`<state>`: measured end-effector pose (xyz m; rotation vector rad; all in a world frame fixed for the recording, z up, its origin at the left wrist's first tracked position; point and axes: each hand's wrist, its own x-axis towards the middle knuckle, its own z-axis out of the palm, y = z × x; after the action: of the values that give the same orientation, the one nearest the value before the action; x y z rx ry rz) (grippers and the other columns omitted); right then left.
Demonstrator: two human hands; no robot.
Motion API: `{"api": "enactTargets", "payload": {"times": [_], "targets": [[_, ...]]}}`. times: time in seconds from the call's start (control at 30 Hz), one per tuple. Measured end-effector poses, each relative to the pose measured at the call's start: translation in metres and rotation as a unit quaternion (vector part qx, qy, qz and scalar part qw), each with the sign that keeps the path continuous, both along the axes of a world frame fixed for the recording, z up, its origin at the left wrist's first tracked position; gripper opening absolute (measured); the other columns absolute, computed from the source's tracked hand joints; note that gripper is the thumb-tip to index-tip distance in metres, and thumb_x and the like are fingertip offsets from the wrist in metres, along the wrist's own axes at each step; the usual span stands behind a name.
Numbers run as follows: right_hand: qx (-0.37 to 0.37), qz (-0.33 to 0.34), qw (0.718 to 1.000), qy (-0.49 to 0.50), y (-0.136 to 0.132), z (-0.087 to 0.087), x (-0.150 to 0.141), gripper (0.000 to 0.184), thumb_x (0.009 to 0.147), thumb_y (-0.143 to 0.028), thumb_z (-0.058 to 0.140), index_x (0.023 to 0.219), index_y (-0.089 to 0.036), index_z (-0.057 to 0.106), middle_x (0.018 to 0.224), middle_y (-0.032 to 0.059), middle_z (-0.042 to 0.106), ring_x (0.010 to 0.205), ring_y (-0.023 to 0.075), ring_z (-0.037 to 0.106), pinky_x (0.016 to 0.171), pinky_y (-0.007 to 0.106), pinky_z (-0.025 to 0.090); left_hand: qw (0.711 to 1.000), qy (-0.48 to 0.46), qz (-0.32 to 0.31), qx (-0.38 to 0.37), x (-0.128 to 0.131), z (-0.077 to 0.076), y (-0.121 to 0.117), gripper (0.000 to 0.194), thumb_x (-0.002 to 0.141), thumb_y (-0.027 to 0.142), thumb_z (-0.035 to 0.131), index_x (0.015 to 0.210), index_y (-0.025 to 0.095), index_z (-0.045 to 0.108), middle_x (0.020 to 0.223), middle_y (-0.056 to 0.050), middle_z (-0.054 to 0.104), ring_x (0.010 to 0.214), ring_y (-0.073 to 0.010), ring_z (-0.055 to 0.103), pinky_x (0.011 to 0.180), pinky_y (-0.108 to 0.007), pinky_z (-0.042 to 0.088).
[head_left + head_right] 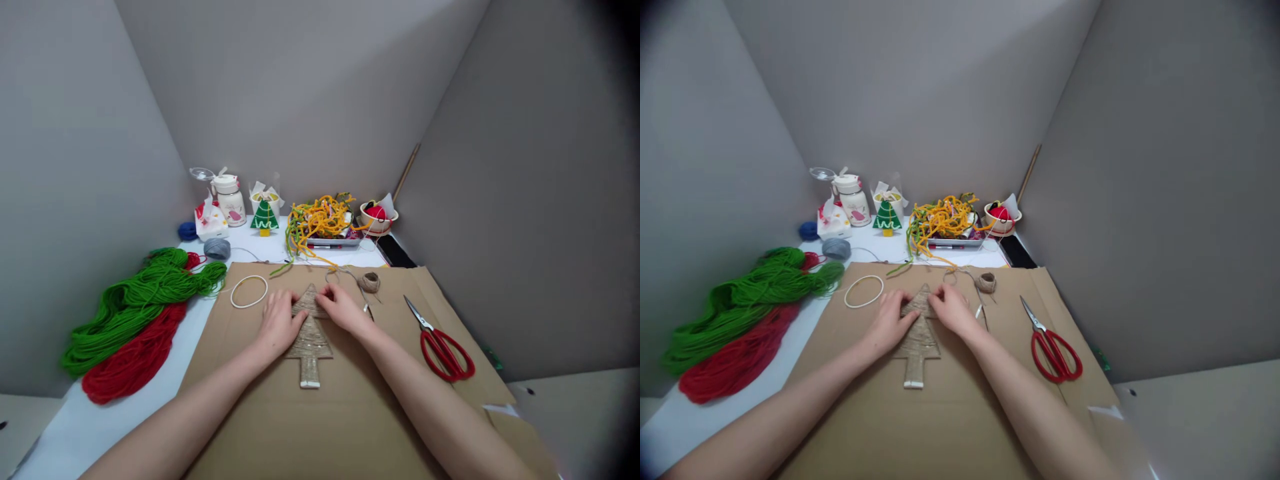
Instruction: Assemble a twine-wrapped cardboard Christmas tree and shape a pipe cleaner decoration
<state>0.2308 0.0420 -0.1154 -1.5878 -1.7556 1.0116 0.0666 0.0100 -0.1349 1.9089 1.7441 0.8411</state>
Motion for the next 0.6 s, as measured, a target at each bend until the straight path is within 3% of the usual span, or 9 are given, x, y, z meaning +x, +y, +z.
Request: {"api": "enactTargets", "payload": {"times": [0.1,0.2,0.3,0.37,0.47,0.6], "targets": [[-0.048,-0.003,0.982,0.182,-0.002,0.004,0.0,0.021,0.073,-0.034,0.057,0.086,-0.017,0.054,0.071,-0.0006,0.057,0.062,0.0128,0.051,0.059,0.024,0.038,0.975,-0.219,0.0,-0.046,0.001,0.005,0.002,0.026,0.07,0.03,0.064,0.09,0.019,0.05,0.09,-0.004,0.06,0.086,-0.0191,0.057,0.079,-0.033,0.043],[-0.034,-0.009,0.963,0.265,-0.004,0.008,-0.001,0.026,0.069,-0.035,0.062,0.087,-0.017,0.056,0.073,-0.0004,0.058,0.064,0.0126,0.052,0.061,0.025,0.04,0.888,-0.436,-0.01,-0.142,0.002,0.016,0.0,0.038,0.069,0.033,0.067,0.1,0.018,0.051,0.095,-0.005,0.063,0.083,-0.0164,0.06,0.076,-0.03,0.046],[0.016,0.002,0.969,0.245,-0.007,0.017,0.0,0.022,0.072,-0.034,0.061,0.086,-0.016,0.059,0.077,0.0016,0.06,0.071,0.0138,0.054,0.068,0.027,0.042,0.818,-0.528,-0.033,-0.227,0.002,0.022,-0.002,0.036,0.071,0.036,0.067,0.096,0.012,0.059,0.089,-0.008,0.066,0.074,-0.0142,0.061,0.073,-0.029,0.048],[0.079,0.01,0.978,0.195,-0.009,0.027,0.003,0.021,0.075,-0.032,0.059,0.09,-0.017,0.061,0.083,0.0033,0.062,0.077,0.015,0.054,0.073,0.029,0.043,0.808,-0.539,-0.034,-0.238,0.002,0.023,-0.003,0.032,0.07,0.036,0.068,0.089,0.01,0.063,0.084,-0.008,0.067,0.07,-0.0132,0.061,0.071,-0.026,0.048],[0.172,0.024,0.977,0.127,-0.01,0.045,0.012,0.018,0.08,-0.03,0.055,0.091,-0.019,0.064,0.089,0.0039,0.064,0.083,0.0158,0.055,0.079,0.03,0.042,0.816,-0.528,-0.034,-0.234,0.003,0.021,-0.006,0.03,0.069,0.036,0.069,0.087,0.012,0.066,0.081,-0.007,0.068,0.069,-0.0127,0.061,0.068,-0.024,0.048],[0.181,0.056,0.979,0.08,-0.01,0.062,0.024,0.015,0.082,-0.028,0.054,0.081,-0.019,0.065,0.081,0.0024,0.065,0.078,0.0151,0.056,0.076,0.029,0.043,0.831,-0.499,-0.057,-0.238,0.006,0.021,-0.011,0.028,0.069,0.038,0.069,0.083,0.014,0.068,0.077,-0.005,0.068,0.067,-0.0127,0.06,0.066,-0.023,0.047]]}}
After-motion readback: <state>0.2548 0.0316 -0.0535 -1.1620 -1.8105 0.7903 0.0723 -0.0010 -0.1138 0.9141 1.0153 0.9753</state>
